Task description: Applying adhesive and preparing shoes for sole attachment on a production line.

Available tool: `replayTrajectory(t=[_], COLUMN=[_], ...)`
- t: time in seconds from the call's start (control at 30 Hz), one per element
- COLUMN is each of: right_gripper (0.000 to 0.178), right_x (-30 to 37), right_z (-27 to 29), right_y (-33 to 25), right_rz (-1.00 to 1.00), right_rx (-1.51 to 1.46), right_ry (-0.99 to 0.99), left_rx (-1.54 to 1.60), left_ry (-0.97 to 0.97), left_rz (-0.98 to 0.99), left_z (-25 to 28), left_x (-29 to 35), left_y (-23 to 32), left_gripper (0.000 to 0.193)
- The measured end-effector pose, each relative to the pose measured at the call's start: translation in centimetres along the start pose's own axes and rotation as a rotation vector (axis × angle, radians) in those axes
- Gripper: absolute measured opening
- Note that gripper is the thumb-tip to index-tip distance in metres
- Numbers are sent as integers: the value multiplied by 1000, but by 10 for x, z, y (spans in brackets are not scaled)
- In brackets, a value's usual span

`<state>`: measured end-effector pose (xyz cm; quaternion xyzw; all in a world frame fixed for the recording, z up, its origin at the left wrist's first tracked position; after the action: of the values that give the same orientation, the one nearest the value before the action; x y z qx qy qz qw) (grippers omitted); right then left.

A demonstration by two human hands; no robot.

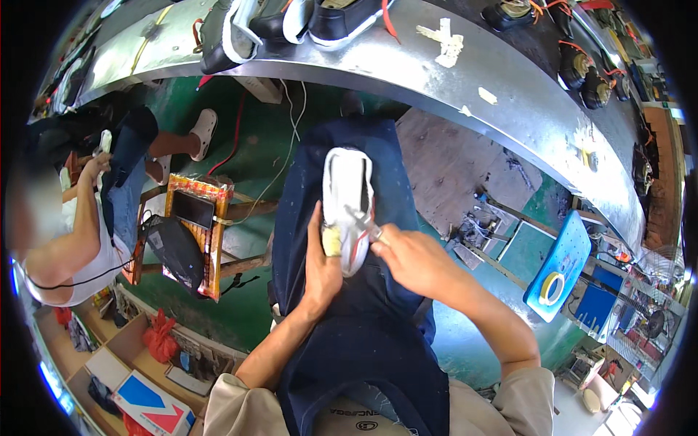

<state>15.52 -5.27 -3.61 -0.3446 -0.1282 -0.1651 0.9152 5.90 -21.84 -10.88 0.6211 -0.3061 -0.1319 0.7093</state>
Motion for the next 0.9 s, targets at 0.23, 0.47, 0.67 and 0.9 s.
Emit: replayTrajectory(t=[0.23, 0.47, 0.67, 0.9], right_gripper=[14, 27, 26, 27], right_x=[-12, -19, -20, -32], right_z=[33, -35, -34, -2], right_y=[-6, -25, -15, -12], right_rz=[106, -143, -274, 3], right_rx=[327, 52, -369, -59], right_ry=[-5, 251, 132, 306], left_rx=[-535, 683, 162, -29], left_ry=[-106, -222, -265, -251], left_rz=[-112, 309, -23, -215], left_z=[22, 1, 6, 7], left_x=[-14, -42, -52, -49], left_y=[52, 11, 6, -7], left_gripper=[49, 60, 68, 68])
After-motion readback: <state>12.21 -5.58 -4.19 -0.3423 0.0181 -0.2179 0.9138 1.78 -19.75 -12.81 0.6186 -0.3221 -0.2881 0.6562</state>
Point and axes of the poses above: each hand's wrist, its own x-axis away from the middle knuckle, its own z-axis out of the back of the hand, y = z × x, the point moved 2 cm from there along -x, towards the middle knuckle, and after that the axes turned 7 degrees about x, right-handed, at the moved point
